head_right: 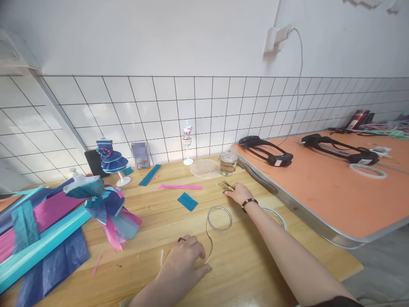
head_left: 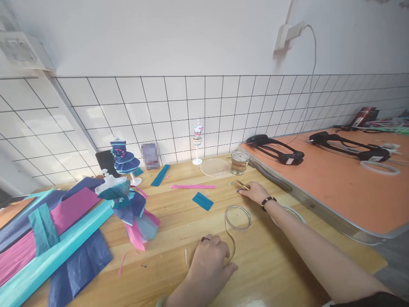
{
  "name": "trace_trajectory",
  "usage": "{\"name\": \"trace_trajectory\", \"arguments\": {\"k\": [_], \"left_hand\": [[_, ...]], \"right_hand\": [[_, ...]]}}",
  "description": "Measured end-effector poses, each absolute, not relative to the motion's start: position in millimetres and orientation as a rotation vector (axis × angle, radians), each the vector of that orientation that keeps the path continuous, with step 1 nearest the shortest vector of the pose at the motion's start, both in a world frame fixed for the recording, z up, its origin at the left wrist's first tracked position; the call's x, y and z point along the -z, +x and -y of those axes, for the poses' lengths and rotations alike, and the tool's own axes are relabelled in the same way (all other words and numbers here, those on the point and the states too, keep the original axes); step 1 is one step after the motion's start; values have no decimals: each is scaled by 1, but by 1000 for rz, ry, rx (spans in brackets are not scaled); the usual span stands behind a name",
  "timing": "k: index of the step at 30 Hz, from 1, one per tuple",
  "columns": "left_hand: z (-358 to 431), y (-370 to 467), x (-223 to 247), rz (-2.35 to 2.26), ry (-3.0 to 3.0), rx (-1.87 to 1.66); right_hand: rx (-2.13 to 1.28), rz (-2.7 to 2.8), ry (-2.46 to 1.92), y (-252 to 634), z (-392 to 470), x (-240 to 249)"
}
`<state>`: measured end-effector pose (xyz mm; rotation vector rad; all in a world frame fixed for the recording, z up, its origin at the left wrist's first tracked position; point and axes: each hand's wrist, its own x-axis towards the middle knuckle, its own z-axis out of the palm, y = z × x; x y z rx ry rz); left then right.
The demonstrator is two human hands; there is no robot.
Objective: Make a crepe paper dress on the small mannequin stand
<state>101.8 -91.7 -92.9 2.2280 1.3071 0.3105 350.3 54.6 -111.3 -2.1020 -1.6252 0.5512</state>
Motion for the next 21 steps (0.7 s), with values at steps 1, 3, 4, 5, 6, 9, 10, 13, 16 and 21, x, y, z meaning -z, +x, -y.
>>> {"name": "trace_trajectory", "arguments": {"k": [1, 3, 4, 5, 6, 9, 10, 13, 16, 21], "left_hand": [[91, 101, 94, -1295, 2238, -303], [88, 99, 94, -1273, 2209, -328], [87, 97, 93, -1267, 2169, -352], [86, 95, 91, -1270, 2116, -375], [84, 92, 89, -1279, 2052, -389], [80, 81, 82, -1352, 1847, -395], [78, 77, 80, -1376, 1790, -395], [73, 65, 77, -1368, 1703, -403], [67, 56, 76, -1291, 1669, -395], [65, 54, 69, -1250, 1516, -353]], "right_hand": [[-549, 1618, -2083, 351, -54, 112], [-554, 1596, -2027, 353, -52, 112], [-563, 1583, -1994, 355, -50, 112], [-574, 1569, -1960, 356, -47, 111], [-584, 1555, -1930, 357, -44, 110], [-585, 1494, -1879, 363, -33, 104], [-572, 1469, -1872, 365, -28, 101], [-531, 1414, -1849, 365, -10, 92], [-558, 1440, -1784, 352, 14, 85], [-748, 1596, -1597, 304, 58, 82]]}}
